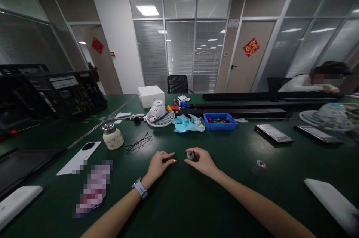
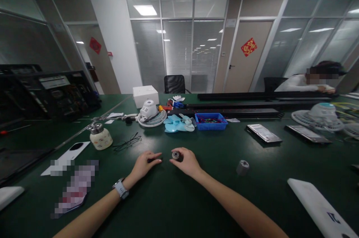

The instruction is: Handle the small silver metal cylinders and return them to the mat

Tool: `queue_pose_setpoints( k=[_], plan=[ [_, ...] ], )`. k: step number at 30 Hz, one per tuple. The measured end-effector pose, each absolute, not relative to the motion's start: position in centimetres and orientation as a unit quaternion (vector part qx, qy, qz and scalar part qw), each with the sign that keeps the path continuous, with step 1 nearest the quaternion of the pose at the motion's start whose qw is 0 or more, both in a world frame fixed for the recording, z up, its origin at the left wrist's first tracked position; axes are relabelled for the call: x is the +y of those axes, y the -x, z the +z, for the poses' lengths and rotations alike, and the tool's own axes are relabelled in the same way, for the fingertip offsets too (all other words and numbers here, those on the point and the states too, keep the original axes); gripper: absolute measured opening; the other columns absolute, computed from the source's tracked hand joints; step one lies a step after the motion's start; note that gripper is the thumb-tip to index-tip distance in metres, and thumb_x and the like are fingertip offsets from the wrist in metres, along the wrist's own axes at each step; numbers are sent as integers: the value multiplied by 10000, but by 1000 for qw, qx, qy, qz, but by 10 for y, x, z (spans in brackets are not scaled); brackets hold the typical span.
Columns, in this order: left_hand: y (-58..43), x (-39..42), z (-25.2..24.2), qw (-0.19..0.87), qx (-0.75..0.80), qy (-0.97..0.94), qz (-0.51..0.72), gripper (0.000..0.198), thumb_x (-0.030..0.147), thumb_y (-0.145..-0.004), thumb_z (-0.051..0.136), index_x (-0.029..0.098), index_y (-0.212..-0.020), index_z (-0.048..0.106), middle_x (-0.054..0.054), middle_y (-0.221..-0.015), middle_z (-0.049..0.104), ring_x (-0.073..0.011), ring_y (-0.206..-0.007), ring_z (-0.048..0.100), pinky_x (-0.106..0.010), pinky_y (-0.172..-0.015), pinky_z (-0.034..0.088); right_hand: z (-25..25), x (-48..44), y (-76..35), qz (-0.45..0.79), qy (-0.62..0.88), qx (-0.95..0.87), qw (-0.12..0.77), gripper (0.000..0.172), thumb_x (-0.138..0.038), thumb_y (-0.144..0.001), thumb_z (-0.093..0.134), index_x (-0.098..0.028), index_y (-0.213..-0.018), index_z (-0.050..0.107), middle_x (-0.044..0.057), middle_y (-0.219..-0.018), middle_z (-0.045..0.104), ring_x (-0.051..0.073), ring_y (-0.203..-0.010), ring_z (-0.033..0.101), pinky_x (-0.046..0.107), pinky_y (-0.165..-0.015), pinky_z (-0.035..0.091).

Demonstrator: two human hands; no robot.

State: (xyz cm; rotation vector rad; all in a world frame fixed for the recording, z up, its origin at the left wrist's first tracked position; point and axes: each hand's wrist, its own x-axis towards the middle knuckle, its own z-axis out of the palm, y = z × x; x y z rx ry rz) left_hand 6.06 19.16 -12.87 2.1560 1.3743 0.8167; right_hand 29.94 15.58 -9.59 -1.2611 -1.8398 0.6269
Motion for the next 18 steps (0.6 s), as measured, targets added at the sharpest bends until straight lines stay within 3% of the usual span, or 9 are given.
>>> queue_pose_setpoints(
  k=[5,12,16,18],
  plan=[
    [-56,190,-128,274,534,-703,381,491,518,-893,394,196,-1177,633,-61,-900,690,-203,-782,618,-310,-700,450,-61,160,-402,259,598,-686,324,400,-364,-693,705,-200,-1055,662,57,-921,712,181,-767,670,306,-695,533],
    [-57,191,-132,280,542,-686,397,461,524,-893,363,191,-1028,650,-47,-817,682,-221,-782,645,-315,-688,466,-67,172,-520,87,743,-626,220,313,-363,-581,731,-204,-850,705,60,-809,723,203,-739,679,261,-612,502],
    [-57,188,-130,269,543,-688,401,449,521,-897,356,191,-992,646,-33,-765,668,-211,-738,639,-307,-669,457,-78,172,-534,96,758,-614,200,328,-374,-591,713,-194,-865,695,69,-824,719,204,-745,675,276,-644,509],
    [-57,188,-130,267,542,-685,406,444,522,-895,359,189,-981,641,-30,-754,665,-208,-729,639,-303,-663,457,-74,168,-521,75,752,-621,210,414,-392,-586,726,-188,-944,684,93,-924,710,233,-830,665,324,-724,515]
  ],
)
